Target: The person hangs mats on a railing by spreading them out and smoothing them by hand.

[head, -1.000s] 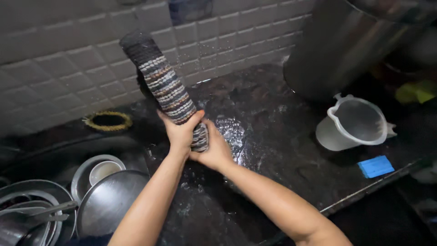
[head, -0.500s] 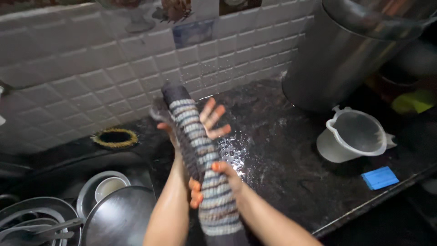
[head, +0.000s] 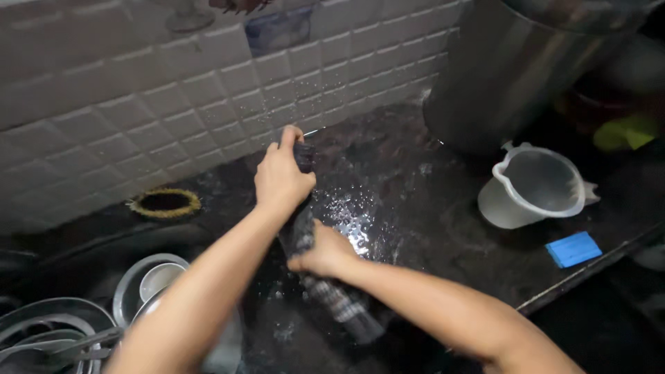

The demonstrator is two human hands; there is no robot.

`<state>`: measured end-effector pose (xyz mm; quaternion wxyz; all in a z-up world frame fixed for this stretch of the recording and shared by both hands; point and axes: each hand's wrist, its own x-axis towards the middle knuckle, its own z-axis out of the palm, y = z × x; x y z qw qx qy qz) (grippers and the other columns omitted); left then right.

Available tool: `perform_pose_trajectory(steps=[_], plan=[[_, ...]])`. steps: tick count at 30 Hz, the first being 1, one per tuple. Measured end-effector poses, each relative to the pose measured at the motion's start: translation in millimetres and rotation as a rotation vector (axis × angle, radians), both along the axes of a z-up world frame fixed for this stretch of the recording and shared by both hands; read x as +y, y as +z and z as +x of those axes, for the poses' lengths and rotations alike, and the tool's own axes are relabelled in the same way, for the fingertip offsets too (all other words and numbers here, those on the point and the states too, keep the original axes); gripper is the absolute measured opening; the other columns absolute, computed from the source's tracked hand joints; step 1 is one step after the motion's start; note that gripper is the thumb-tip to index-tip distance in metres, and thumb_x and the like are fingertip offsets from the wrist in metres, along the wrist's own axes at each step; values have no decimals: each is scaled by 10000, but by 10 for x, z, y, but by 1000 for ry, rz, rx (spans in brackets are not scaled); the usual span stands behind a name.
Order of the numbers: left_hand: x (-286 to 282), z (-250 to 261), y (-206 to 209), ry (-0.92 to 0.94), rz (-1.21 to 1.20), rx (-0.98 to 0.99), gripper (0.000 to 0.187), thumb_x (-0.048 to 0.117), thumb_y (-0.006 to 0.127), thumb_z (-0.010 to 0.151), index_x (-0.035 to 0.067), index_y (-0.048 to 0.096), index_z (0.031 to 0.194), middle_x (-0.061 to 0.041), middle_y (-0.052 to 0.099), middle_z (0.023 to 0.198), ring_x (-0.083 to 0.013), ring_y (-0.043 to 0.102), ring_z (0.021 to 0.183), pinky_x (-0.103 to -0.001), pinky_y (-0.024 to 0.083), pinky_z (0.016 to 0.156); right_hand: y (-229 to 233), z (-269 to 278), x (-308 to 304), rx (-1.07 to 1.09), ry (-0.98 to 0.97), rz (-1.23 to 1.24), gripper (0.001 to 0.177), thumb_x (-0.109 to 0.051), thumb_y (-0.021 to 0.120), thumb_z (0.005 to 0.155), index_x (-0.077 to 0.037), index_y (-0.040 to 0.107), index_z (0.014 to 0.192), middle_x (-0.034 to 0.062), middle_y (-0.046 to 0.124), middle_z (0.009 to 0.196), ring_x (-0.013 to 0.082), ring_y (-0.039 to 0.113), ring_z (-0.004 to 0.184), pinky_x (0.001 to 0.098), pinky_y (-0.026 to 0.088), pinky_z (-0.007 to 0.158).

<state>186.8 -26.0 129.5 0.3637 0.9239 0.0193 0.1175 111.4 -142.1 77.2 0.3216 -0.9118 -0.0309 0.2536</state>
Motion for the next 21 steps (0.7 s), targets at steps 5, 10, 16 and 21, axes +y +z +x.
perform_pose_trajectory(steps=[5,10,16,21], plan=[[-120,93,-424,201,179,-24,687,173,859,723,269,490,1295,-205,583,1129,-463,673,974,-554,568,788,-303,165,183,0,-5,-150,1147,-527,859,612,-10,374,1513,230,660,1298,359,664,1189,424,527,1002],[-69,128,-521,207,145,102,927,106,800,735,258,358,1535,-204,620,1170,-460,673,1019,-534,554,858,-591,115,48,52,-26,132,1106,-559,715,669,7,348,1544,246,814,1109,359,771,1072,384,557,985],[696,105,-651,-359,-1317,419,936,546,800,809,42,444,1513,-184,582,1432,-354,571,1298,-496,485,1073,-1068,132,-423,356,133,1065,805,-534,695,957,110,590,1429,246,665,1394,287,637,1282,361,463,1113],[71,-222,-906,-917,-2196,268,1003,722,730,777,9,448,1423,-180,526,1453,-466,480,1434,-686,381,1150,-602,-479,-355,1393,317,1901,697,-558,561,1071,11,486,1466,299,649,1003,398,690,806,473,546,750]])
